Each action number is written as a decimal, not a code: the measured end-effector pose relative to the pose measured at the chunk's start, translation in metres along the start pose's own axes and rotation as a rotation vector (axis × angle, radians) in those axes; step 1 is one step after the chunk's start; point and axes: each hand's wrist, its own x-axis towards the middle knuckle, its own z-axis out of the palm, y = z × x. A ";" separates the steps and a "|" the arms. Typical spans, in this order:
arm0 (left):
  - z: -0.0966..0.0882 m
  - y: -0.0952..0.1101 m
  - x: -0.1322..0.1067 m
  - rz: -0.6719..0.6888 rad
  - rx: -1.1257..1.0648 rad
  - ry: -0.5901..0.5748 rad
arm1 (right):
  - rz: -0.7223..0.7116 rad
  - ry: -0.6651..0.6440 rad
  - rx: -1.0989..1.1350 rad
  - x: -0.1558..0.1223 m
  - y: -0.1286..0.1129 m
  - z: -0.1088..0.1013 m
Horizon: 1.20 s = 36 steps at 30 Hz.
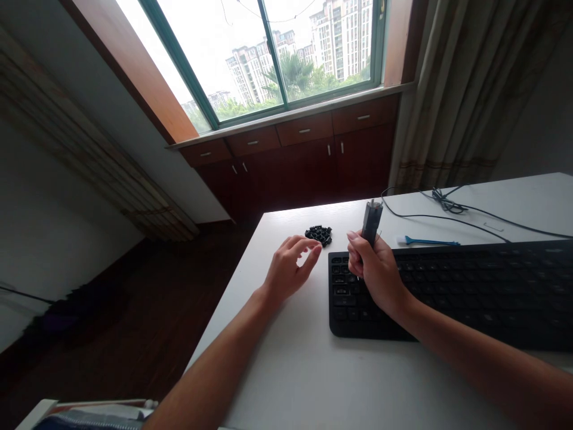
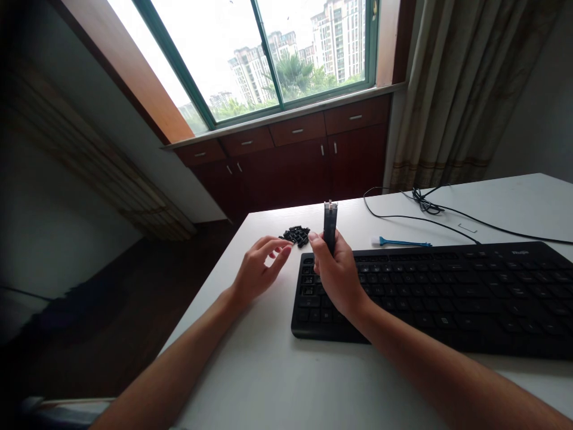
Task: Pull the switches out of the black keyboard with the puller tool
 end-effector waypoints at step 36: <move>0.004 0.029 -0.002 0.269 -0.085 -0.469 | 0.126 -0.193 0.098 0.002 -0.029 -0.028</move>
